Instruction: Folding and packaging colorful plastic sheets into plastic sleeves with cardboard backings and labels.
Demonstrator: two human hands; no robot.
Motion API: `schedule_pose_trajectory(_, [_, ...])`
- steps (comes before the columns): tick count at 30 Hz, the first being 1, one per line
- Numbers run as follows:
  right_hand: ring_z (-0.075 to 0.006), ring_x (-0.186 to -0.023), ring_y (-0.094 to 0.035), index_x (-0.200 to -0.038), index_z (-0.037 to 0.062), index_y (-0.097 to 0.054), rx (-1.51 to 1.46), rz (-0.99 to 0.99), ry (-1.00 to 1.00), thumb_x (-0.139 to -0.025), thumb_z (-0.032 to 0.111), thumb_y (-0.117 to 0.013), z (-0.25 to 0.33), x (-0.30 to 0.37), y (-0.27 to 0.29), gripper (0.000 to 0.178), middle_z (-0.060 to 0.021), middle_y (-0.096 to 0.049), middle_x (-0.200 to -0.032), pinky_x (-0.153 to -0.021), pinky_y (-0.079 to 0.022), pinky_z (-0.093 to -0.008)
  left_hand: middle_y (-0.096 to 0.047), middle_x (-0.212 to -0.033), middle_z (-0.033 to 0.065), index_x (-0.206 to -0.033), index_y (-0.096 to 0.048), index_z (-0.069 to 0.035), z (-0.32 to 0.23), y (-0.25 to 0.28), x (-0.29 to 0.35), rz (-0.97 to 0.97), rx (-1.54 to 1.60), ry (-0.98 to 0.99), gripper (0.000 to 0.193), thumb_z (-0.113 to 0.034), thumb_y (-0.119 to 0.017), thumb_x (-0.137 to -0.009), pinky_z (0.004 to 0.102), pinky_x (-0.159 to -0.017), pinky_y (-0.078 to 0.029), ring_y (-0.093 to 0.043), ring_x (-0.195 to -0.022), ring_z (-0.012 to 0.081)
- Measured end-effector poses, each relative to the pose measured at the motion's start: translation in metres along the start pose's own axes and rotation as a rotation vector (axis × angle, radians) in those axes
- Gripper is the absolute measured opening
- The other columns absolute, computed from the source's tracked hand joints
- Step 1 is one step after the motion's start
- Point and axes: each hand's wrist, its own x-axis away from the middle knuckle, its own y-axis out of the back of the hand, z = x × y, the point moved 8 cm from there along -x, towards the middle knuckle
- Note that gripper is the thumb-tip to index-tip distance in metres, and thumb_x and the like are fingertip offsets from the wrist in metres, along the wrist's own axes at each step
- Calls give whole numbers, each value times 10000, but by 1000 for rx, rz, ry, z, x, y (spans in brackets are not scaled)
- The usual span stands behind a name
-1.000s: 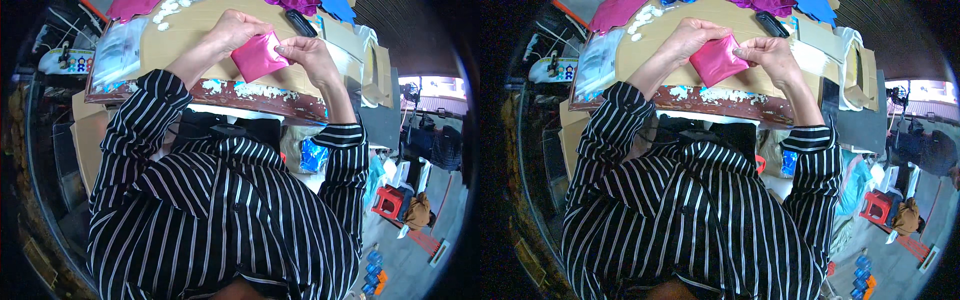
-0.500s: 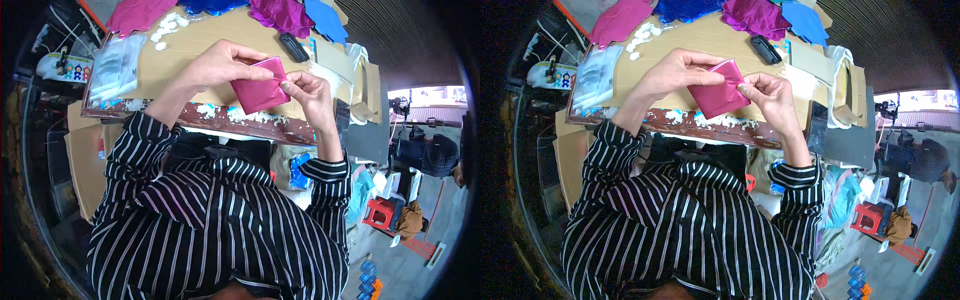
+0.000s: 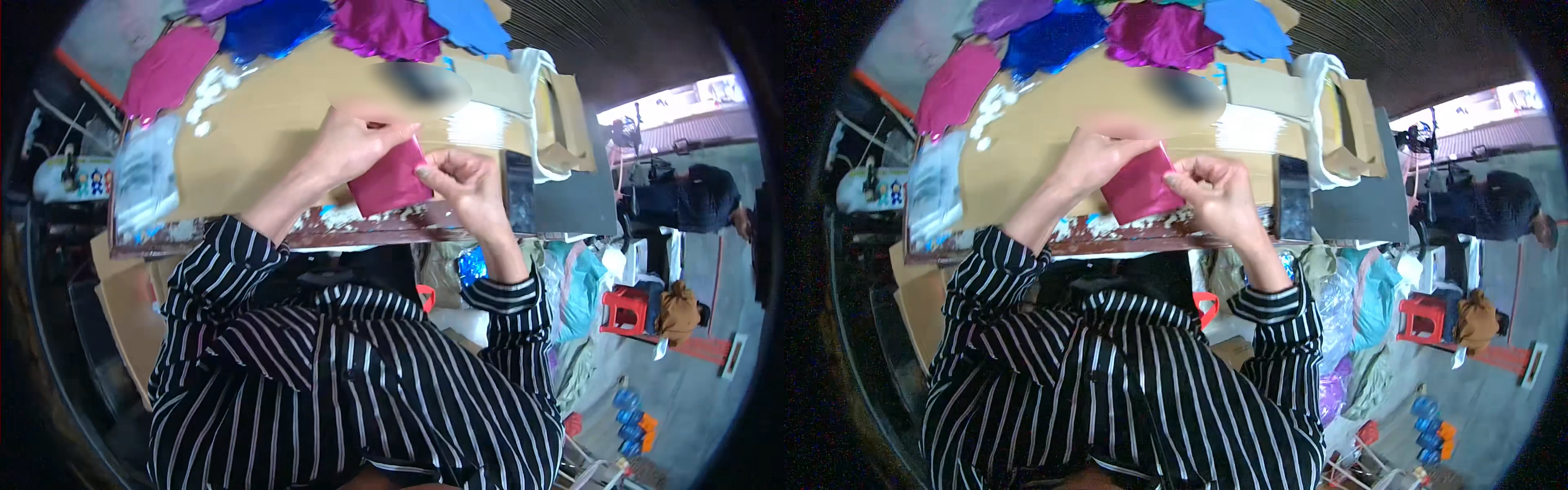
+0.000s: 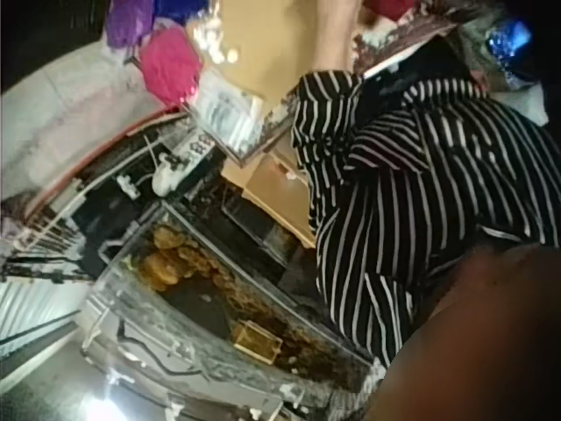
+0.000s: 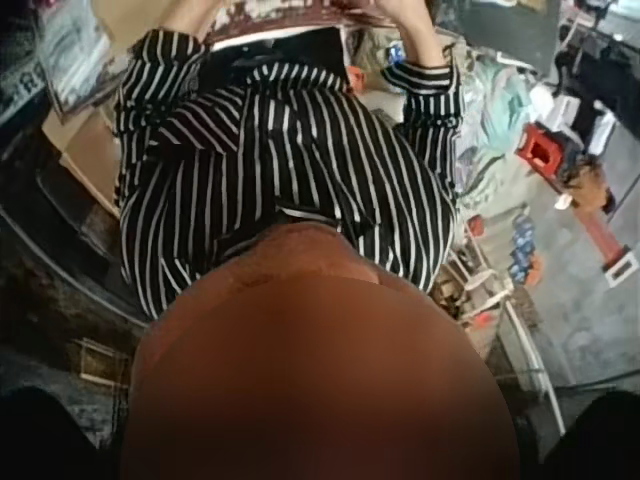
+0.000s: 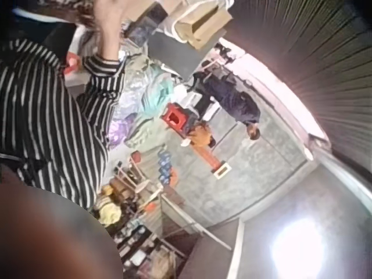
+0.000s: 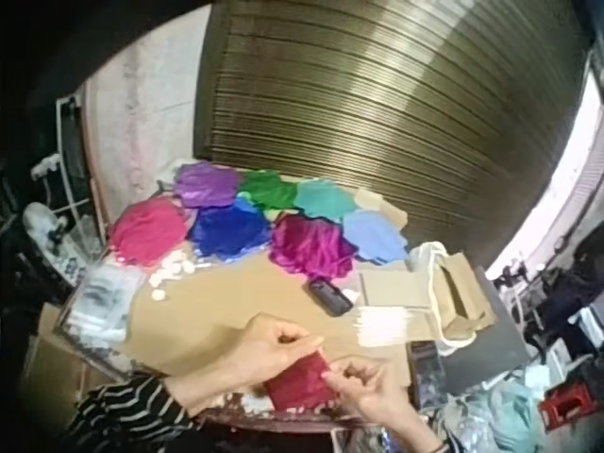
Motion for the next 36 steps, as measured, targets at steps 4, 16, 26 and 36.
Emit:
schedule_pose_trajectory(4, [-67, -765, -623, -985, -33, -735, -17, -181, -23, -934, -2, -708, -5, 34, 65, 66, -16, -713, -862, -699, -485, -221, -722, -711, 17, -879, -784, -12, -31, -51, -48, 381, -269, -170, 324, -310, -710, -982, 278, -598, -485, -626, -658, 63])
schedule_pose_trajectory(16, [-131, -939, -650, -1093, -44, -679, -448, -623, 272, -976, 34, -674, -66, 133, 241, 140, -72, -709, -1041, -886, -497, -280, -759, -955, 89, -1179, -757, -107, 36, -97, -299, 72, -910, -341, 477, -345, -879, -784, 357, -793, -577, -731, -844, 204])
schedule_pose_trajectory(26, [-127, -912, -637, -1047, -30, -673, -521, -671, 204, -978, 62, -688, -100, 135, 258, 116, -63, -701, -999, -876, -488, -277, -718, -888, 12, -1083, -702, -65, 37, -83, -315, 19, -491, -272, 381, -233, -892, -799, 257, -760, -563, -681, -827, 87])
schedule_pose_trajectory(36, [-154, -949, -680, -1133, -8, -640, -537, -537, 357, -973, 106, -702, -70, 142, 231, 206, -89, -714, -1066, -923, -524, -320, -693, -809, -6, -1192, -646, -86, -64, -34, -176, -126, -24, -272, 293, -272, -731, -982, 234, -606, -487, -632, -716, 55])
